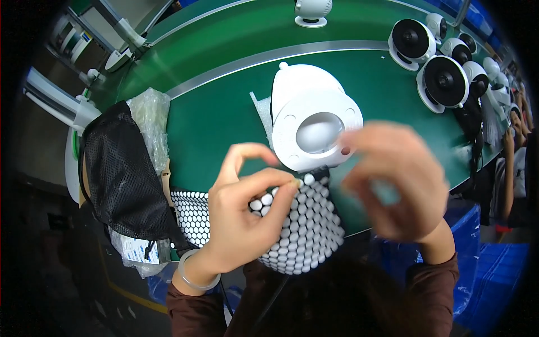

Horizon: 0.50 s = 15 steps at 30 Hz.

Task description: Assembling electronic components by applying adhesive feet to camera housings on an assembly line.

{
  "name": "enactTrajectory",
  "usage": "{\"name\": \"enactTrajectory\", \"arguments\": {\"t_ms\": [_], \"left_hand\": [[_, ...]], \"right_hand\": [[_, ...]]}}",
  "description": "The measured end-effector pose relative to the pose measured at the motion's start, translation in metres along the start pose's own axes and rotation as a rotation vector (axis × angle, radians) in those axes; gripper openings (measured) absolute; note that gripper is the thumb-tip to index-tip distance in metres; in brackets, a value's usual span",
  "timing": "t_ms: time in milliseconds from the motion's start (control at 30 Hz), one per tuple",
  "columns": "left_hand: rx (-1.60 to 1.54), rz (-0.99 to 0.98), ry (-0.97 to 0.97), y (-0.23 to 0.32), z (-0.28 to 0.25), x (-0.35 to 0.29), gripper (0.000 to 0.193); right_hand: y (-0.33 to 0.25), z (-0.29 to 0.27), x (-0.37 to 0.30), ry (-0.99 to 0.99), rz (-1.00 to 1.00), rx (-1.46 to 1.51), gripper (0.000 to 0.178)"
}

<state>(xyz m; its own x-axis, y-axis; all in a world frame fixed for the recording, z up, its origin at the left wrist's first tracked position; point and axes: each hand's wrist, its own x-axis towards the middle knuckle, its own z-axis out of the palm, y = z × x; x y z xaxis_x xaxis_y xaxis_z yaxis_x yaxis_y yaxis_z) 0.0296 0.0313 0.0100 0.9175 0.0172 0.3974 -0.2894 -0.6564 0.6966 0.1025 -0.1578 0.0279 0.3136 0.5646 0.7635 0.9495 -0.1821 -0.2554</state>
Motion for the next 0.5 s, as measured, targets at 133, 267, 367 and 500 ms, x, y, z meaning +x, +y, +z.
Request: {"name": "enactTrajectory", "arguments": {"t_ms": [133, 267, 367, 500], "left_hand": [[-0.181, -0.063, 0.035, -0.006, 0.011, 0.003, 0.005], [-0.149, 0.007, 0.043, -0.008, 0.014, 0.006, 0.006], [-0.153, 0.023, 0.054, -0.009, 0.016, 0.006, 0.006], [-0.151, 0.006, 0.044, -0.008, 0.014, 0.006, 0.006]], "right_hand": [[0.013, -0.003, 0.013, 0.184, 0.544, 0.09, 0.009], [0.019, -0.003, 0.013, 0.053, 0.688, 0.169, 0.012], [0.018, -0.003, 0.013, 0.046, 0.717, 0.163, 0.012], [0.017, 0.0, 0.014, 0.045, 0.716, 0.16, 0.011]]}}
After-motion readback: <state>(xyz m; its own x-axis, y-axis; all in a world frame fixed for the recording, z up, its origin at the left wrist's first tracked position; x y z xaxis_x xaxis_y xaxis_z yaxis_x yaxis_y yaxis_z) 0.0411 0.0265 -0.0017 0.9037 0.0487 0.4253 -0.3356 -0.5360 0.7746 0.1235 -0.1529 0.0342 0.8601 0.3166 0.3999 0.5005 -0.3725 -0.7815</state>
